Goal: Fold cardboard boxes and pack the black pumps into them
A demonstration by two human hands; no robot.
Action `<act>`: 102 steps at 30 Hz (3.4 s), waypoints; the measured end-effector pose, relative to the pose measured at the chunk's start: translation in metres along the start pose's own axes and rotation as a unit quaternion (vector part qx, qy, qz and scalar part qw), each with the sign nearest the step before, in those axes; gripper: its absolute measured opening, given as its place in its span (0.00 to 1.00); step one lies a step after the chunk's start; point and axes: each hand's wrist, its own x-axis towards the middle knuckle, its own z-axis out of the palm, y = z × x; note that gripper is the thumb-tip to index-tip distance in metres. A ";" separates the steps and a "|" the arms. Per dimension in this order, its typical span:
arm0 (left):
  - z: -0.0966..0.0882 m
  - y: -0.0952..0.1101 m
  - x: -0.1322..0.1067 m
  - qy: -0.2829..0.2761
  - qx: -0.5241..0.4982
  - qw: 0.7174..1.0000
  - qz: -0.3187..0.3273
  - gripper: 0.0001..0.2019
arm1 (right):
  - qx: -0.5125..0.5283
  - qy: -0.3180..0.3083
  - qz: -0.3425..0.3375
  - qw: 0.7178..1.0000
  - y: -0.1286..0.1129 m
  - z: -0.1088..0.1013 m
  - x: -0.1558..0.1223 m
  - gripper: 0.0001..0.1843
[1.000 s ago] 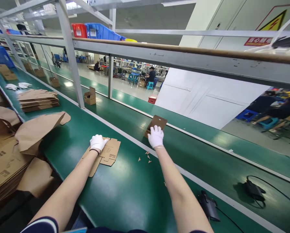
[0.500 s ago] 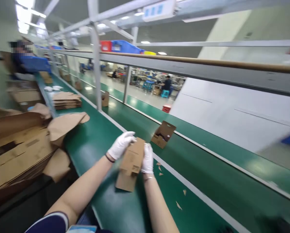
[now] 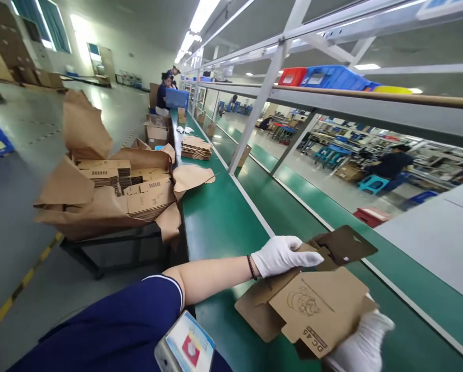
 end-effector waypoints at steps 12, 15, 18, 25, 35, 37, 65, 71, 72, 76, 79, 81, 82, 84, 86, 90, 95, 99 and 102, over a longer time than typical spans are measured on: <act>-0.005 -0.001 -0.035 -0.066 0.038 0.996 -0.053 0.31 | 0.013 0.032 0.046 0.998 -0.026 0.007 -0.008 0.24; -0.007 -0.006 -0.053 -0.001 0.144 0.989 -0.017 0.16 | -0.013 0.006 0.017 1.000 -0.033 0.012 -0.016 0.18; -0.006 -0.003 -0.060 0.053 0.215 0.972 0.077 0.09 | -0.034 0.018 -0.024 0.999 -0.038 0.014 -0.022 0.18; -0.007 0.010 -0.060 -0.052 0.371 0.909 0.184 0.19 | -0.112 0.010 -0.125 0.986 -0.045 0.004 -0.030 0.18; -0.023 0.017 -0.051 -0.153 0.397 0.899 0.110 0.27 | -0.064 0.125 -0.150 0.979 -0.042 -0.012 -0.010 0.20; -0.035 0.009 -0.042 -0.034 0.269 0.961 0.053 0.27 | -0.039 0.169 -0.054 0.983 -0.027 -0.017 -0.002 0.25; -0.050 -0.074 -0.011 0.160 0.494 0.815 0.257 0.31 | -0.433 0.238 0.398 0.773 0.071 -0.188 0.061 0.26; 0.024 -0.082 -0.042 -0.084 0.302 0.945 0.087 0.28 | -0.314 0.250 0.329 0.855 0.066 -0.179 0.059 0.21; 0.037 -0.083 -0.044 -0.115 0.255 0.960 0.017 0.29 | -0.293 0.246 0.305 0.872 0.062 -0.174 0.055 0.23; 0.082 -0.078 -0.032 -0.167 0.066 0.967 -0.178 0.38 | -0.247 0.222 0.205 0.921 0.043 -0.132 0.034 0.28; 0.106 -0.074 -0.013 -0.130 -0.032 0.966 -0.220 0.39 | -0.302 0.166 0.069 0.936 0.029 -0.082 0.012 0.33; 0.112 -0.074 -0.002 -0.073 -0.101 0.970 -0.209 0.35 | -0.343 0.108 -0.008 0.933 0.019 -0.052 -0.003 0.34; 0.111 -0.074 0.001 -0.049 -0.130 0.970 -0.202 0.31 | -0.354 0.083 -0.027 0.931 0.015 -0.041 -0.011 0.34; 0.104 -0.072 0.005 -0.033 -0.181 0.963 -0.196 0.23 | -0.367 0.059 -0.042 0.928 0.006 -0.025 -0.025 0.36; 0.091 -0.064 0.005 -0.038 -0.233 0.954 -0.186 0.19 | -0.369 0.054 -0.022 0.928 -0.001 -0.019 -0.037 0.39; 0.062 -0.037 0.005 -0.043 -0.238 0.962 -0.124 0.22 | -0.318 -0.068 0.058 0.944 -0.018 -0.022 -0.055 0.33; 0.039 -0.015 -0.009 -0.061 -0.050 0.996 -0.045 0.37 | -0.386 -0.083 -0.122 0.911 -0.075 -0.050 -0.043 0.15; 0.034 -0.013 -0.035 -0.249 -0.070 0.957 -0.128 0.31 | -0.408 -0.115 -0.211 0.881 -0.114 -0.074 -0.010 0.12; 0.030 -0.013 -0.045 -0.291 -0.152 0.928 -0.174 0.33 | -0.332 -0.119 -0.223 0.909 -0.120 -0.081 0.000 0.13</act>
